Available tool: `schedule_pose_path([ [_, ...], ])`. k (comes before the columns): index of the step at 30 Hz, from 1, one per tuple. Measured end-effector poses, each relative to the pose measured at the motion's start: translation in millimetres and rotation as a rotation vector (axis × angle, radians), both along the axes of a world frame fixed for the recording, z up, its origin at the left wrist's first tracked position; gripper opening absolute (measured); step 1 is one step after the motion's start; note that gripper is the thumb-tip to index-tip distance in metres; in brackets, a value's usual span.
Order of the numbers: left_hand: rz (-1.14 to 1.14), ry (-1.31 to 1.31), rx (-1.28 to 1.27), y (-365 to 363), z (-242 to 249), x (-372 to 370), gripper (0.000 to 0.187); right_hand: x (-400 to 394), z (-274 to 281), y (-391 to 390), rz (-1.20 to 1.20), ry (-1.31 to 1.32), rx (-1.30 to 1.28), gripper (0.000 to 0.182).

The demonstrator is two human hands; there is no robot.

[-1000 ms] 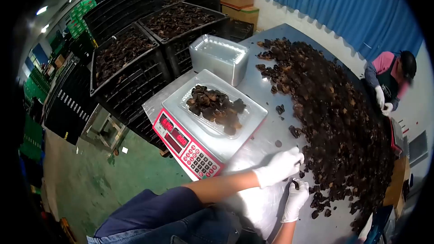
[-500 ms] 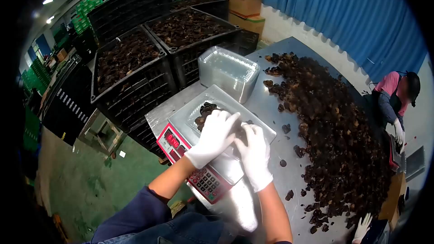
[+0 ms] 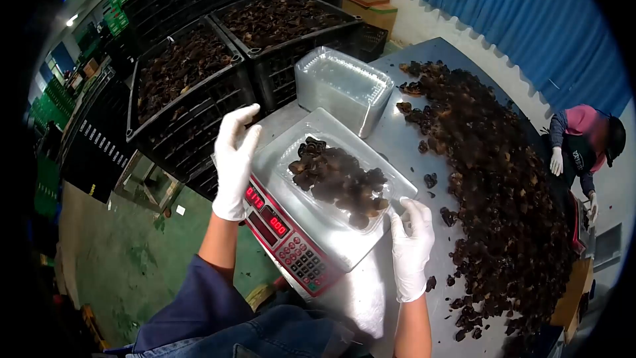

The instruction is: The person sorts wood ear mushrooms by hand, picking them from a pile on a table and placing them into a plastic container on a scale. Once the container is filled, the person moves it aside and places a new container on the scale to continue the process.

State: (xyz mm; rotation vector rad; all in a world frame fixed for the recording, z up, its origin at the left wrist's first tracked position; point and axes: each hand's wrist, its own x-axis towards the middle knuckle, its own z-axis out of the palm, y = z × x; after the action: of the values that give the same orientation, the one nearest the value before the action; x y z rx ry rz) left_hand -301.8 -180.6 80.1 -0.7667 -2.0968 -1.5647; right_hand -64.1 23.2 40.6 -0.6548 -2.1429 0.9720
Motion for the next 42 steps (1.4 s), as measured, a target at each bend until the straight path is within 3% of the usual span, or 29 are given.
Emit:
schedule_pose_path([
  [4, 0.012, -0.178, 0.091, -21, 3, -16, 0.030, 0, -2, 0, -0.006, -0.001, 0.049, 0.028],
  [6, 0.016, -0.180, 0.088, -26, 3, -20, 0.029, 0, -3, 0, -0.008, 0.024, -0.053, 0.028],
  [7, -0.028, -0.180, 0.105, -27, 2, -21, 0.029, 2, 4, -1, -0.003, -0.014, 0.150, 0.028],
  [8, -0.071, -0.178, 0.125, -27, 1, -21, 0.029, 2, 0, 0, -0.003, -0.004, 0.054, 0.028],
  [10, -0.053, -0.145, 0.040, -26, 2, -20, 0.028, -7, -1, 5, 0.006, 0.000, 0.230, 0.029],
  [12, -0.027, -0.123, -0.017, -24, 1, -20, 0.028, -26, 11, 0, 0.027, 0.009, 0.180, 0.031],
  [14, -0.049, -0.085, 0.016, -23, -1, -17, 0.027, -46, 33, -14, 0.088, -0.046, 0.411, 0.035],
  [16, -0.046, -0.069, 0.020, -23, -1, -15, 0.027, -58, 51, -29, 0.096, -0.193, 0.426, 0.044],
  [20, -0.021, -0.049, -0.007, -29, -8, -14, 0.026, -73, 36, -33, 0.027, -0.327, 0.660, 0.051],
  [21, -0.047, -0.170, 0.035, -29, -6, -12, 0.026, -78, 30, -31, -0.004, -0.418, 0.680, 0.046],
  [24, -0.042, -0.158, 0.001, -33, -16, -13, 0.026, -86, 26, -29, 0.006, -0.491, 0.666, 0.038],
  [26, -0.048, -0.138, 0.015, -34, -19, -11, 0.026, -86, 18, -26, 0.012, -0.363, 0.737, 0.028],
  [31, -0.057, -0.136, 0.018, -31, -18, -7, 0.026, -84, 32, -25, 0.048, 0.024, 0.523, 0.010],
  [35, -0.077, -0.119, 0.010, -23, -20, -2, 0.026, -69, 36, -18, 0.118, 0.145, -0.180, 0.008],
  [38, -0.085, -0.133, 0.061, -20, -21, -2, 0.025, -29, 55, -23, 0.069, 0.184, -0.524, 0.011],
  [41, -0.039, -0.175, 0.064, -27, -22, -9, 0.025, 67, 57, -16, 0.180, -0.271, -0.208, 0.010],
  [42, -0.027, -0.170, 0.066, -31, -26, -15, 0.024, 120, 20, 6, 0.357, -0.445, -0.070, 0.015],
])
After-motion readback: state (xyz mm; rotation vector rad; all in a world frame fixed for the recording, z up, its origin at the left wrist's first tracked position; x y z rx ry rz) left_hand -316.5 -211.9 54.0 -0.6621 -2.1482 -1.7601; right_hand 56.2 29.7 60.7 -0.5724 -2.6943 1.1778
